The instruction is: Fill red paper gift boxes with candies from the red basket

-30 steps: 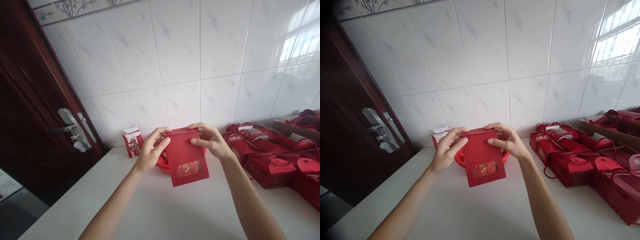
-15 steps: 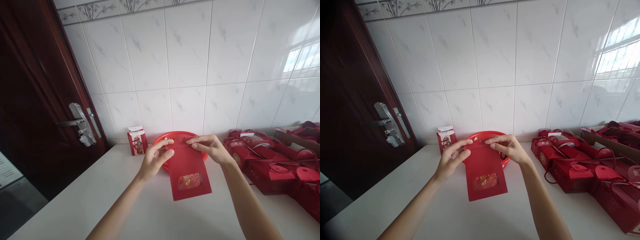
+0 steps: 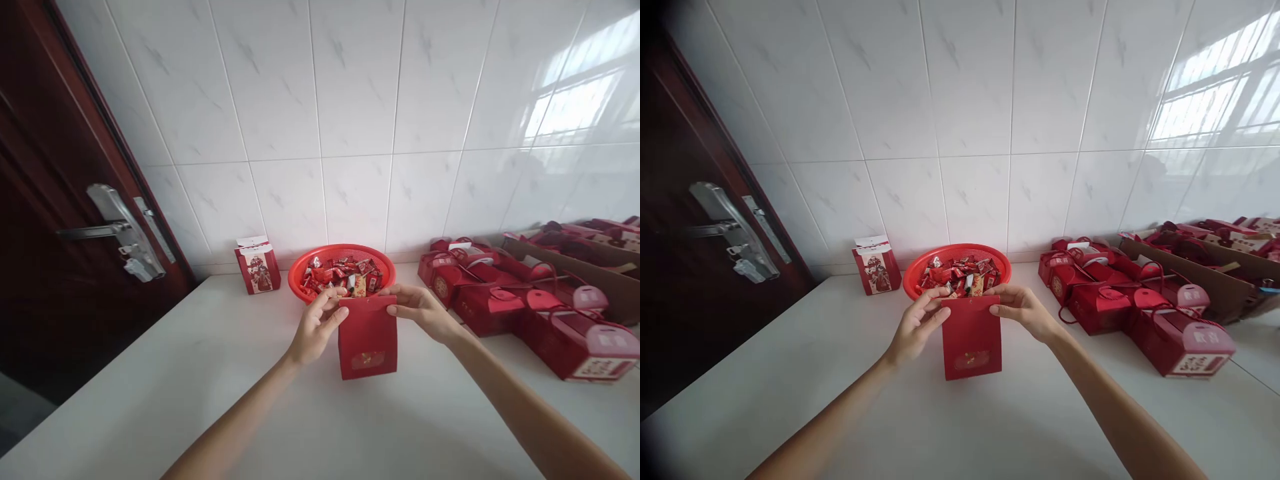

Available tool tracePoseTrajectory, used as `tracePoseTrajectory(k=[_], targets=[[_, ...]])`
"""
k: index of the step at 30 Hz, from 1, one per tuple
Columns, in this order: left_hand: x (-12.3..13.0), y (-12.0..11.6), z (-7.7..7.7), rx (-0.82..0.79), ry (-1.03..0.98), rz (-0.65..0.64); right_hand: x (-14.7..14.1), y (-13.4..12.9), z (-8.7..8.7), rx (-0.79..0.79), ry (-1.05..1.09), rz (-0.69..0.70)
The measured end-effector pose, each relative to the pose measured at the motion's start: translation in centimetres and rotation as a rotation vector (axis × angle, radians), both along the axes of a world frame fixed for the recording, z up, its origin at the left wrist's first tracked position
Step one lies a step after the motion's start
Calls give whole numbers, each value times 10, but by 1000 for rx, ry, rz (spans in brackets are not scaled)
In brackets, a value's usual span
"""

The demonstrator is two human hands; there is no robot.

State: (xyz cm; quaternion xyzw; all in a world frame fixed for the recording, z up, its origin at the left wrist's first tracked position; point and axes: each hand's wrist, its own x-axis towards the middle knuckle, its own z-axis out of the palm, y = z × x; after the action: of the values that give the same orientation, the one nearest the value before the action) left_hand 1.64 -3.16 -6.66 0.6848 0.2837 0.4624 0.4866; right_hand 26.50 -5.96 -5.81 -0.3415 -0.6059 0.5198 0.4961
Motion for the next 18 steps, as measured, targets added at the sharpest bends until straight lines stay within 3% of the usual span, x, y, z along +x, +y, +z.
tracePoseTrajectory(k=[5, 8, 12, 15, 18], targets=[[5, 3, -17, 83, 57, -22, -1, -17, -17, 28, -31, -74], [6, 3, -21, 113, 49, 84, -5, -21, -24, 64, -29, -151], [4, 1, -21, 104, 25, 307, -12, -23, -31, 199, -37, -392], [4, -3, -18, 39, 11, 291, -16, -26, -33, 308, -101, -584], [5, -7, -13, -42, -35, 269, -21, -31, -32, 345, -178, -673]])
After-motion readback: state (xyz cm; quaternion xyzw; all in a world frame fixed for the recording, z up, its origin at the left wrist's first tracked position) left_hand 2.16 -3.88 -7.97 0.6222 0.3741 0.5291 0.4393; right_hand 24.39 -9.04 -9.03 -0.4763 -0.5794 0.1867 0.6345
